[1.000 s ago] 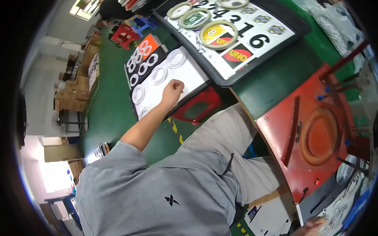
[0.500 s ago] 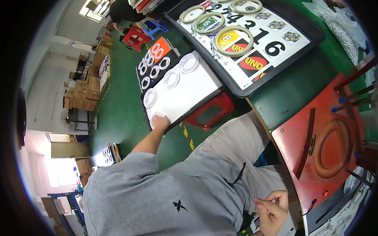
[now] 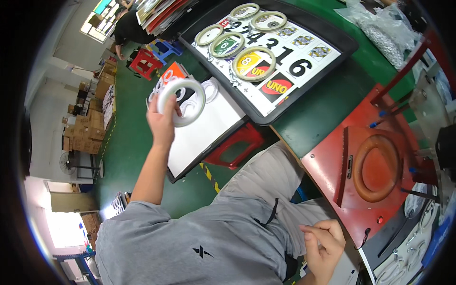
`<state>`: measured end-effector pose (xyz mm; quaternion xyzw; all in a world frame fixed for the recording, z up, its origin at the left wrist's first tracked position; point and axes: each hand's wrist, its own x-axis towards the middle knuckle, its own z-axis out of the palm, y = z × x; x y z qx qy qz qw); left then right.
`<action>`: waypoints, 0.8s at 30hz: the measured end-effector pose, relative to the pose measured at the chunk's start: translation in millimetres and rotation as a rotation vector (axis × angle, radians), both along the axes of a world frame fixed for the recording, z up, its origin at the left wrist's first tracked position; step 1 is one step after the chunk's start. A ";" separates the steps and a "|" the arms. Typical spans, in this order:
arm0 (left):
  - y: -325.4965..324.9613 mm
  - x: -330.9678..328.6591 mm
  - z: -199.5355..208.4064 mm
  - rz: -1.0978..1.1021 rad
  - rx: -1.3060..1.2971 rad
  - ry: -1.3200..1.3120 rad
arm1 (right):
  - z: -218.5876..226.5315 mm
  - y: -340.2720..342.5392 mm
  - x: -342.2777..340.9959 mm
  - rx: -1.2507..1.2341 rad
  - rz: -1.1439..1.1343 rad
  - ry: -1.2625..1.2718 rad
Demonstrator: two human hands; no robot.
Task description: Assembling circular electronic components by applying adhesive paste with a brush and using a mechanical press machine.
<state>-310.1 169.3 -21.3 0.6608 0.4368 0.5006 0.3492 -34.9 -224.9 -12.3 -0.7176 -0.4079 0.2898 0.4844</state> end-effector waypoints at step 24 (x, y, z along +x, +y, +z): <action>90.9 172.3 4.2 -0.212 0.120 1.291 | 16.2 55.5 44.2 -0.120 -0.391 -1.028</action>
